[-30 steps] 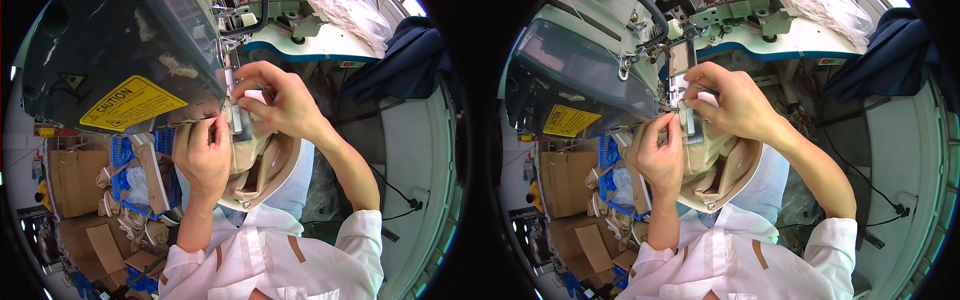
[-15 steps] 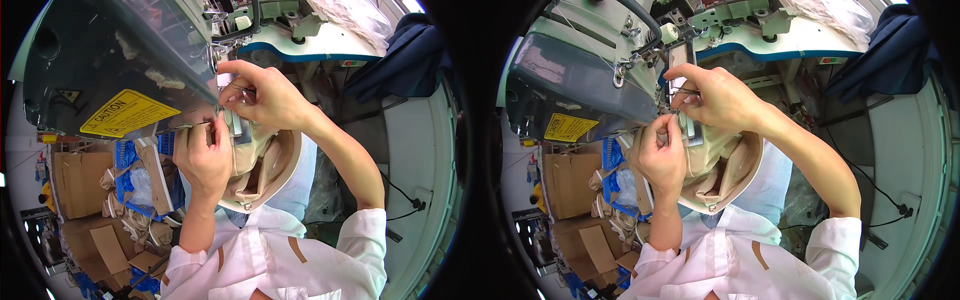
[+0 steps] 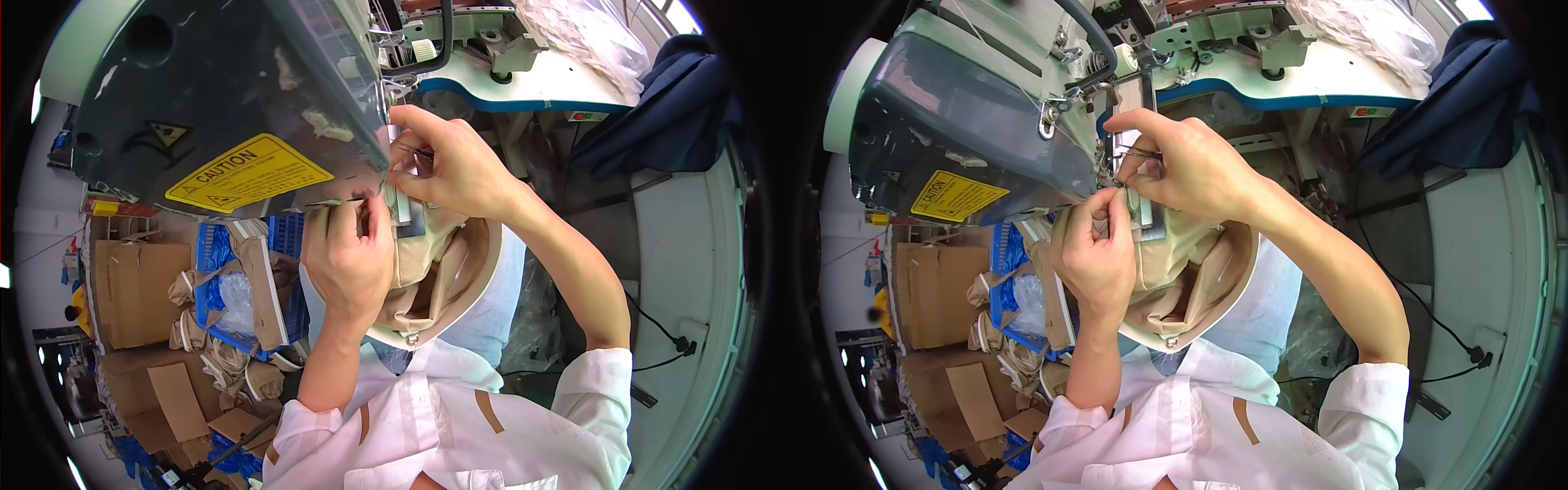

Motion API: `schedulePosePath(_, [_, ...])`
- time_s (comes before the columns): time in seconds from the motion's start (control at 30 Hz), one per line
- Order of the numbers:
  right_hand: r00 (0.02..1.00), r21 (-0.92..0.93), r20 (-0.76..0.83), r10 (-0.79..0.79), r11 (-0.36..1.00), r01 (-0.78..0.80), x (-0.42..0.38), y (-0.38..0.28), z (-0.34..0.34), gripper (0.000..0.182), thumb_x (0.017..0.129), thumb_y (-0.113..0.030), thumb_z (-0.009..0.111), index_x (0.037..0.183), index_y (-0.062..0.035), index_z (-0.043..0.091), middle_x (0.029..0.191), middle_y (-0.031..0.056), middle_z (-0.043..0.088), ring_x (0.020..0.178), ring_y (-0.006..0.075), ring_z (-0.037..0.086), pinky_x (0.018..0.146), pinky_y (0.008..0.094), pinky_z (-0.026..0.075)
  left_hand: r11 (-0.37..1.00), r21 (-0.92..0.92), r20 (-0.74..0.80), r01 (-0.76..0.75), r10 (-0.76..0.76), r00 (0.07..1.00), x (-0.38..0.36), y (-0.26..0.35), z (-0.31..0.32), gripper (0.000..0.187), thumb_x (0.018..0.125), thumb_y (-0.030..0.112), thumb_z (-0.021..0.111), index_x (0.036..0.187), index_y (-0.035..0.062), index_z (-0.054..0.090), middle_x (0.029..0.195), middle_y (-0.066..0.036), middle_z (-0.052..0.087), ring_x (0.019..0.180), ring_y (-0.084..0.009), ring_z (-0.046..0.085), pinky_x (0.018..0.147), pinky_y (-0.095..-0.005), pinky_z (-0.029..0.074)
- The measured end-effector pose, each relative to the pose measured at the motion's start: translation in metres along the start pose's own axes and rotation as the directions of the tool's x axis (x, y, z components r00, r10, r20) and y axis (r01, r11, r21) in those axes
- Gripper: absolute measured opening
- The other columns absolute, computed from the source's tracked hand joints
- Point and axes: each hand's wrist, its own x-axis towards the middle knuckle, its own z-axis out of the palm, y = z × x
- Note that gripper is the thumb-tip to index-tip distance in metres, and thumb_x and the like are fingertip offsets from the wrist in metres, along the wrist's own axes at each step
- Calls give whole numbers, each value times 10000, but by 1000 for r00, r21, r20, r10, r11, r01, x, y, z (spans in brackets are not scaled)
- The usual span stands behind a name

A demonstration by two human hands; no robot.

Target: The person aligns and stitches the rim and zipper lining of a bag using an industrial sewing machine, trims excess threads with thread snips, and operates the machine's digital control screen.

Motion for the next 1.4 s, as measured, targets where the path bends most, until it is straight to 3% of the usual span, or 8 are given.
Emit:
schedulePosePath(0.13, [999, 2, 9, 48, 999, -48, 1, -5, -1, 388, 741, 2, 712, 1049, 18, 476, 731, 95, 619, 591, 135, 482, 578, 280, 447, 1000, -16, -12, -3, 3, 1000, 0, 0, 1, 185, 757, 35, 765, 692, 32, 592, 673, -101, 580, 615, -297, 575, 547, -398, 467])
schedulePosePath(0.23, [998, -15, 32, 51, 999, -51, 2, -8, -1, 502, 764, 10, 672, 1239, -44, 523, 829, 89, 722, 703, 182, 674, 695, 293, 539, 999, -9, -43, -35, 35, 998, 1, -1, 2, 188, 761, 51, 762, 695, 30, 588, 678, -104, 565, 607, -300, 568, 546, -394, 464])
schedulePosePath(0.3, [996, 37, -15, 92, 995, -91, 4, -10, 0, 356, 690, 2, 719, 966, 18, 495, 688, 93, 584, 580, 136, 458, 558, 280, 424, 999, -24, -43, -28, 27, 999, -1, -3, 3, 179, 765, 56, 762, 706, 30, 595, 685, -105, 566, 609, -300, 568, 547, -394, 463])
schedulePosePath(0.67, [997, 27, -56, 59, 998, -57, 1, 1, 8, 460, 669, 18, 719, 1076, 15, 506, 766, 101, 613, 652, 120, 540, 599, 266, 457, 994, -80, -21, -80, 78, 997, 1, 2, -7, 145, 763, 55, 773, 853, 37, 660, 764, -118, 608, 677, -296, 590, 593, -382, 479])
schedulePosePath(0.9, [978, 15, -207, 28, 1000, -25, -15, 8, -5, 383, 743, 85, 647, 1063, -42, 480, 885, 13, 583, 720, 45, 510, 556, 225, 387, 979, -116, 13, -165, 167, 986, -9, 9, -19, 211, 755, 48, 779, 937, 46, 672, 956, -78, 620, 739, -255, 600, 649, -373, 486])
schedulePosePath(1.03, [982, 43, -186, 39, 999, -32, -34, -4, -13, 379, 761, 121, 612, 1069, -45, 468, 945, 14, 610, 759, 22, 532, 557, 166, 368, 971, -135, 225, -196, 223, 948, -1, 26, -26, 272, 739, 24, 752, 1004, -4, 698, 1199, -138, 634, 959, -298, 626, 814, -368, 520])
schedulePosePath(1.3, [995, 16, -102, -9, 1000, 11, -54, -20, -9, 371, 751, 112, 632, 1074, -27, 515, 946, 45, 636, 808, 77, 602, 651, 235, 515, 912, -344, 191, -222, 300, 935, -7, 29, -8, 304, 791, 16, 697, 1065, -98, 634, 1145, -192, 611, 1003, -338, 618, 887, -397, 520])
schedulePosePath(1.4, [985, -231, -49, -167, 961, 151, -50, -17, -32, 249, 765, 47, 662, 1000, -31, 634, 972, 101, 646, 790, 191, 657, 641, 285, 529, 925, -299, 170, -235, 294, 941, -8, 31, -8, 247, 827, 19, 694, 1047, -81, 647, 1104, -189, 629, 999, -334, 626, 885, -413, 527])
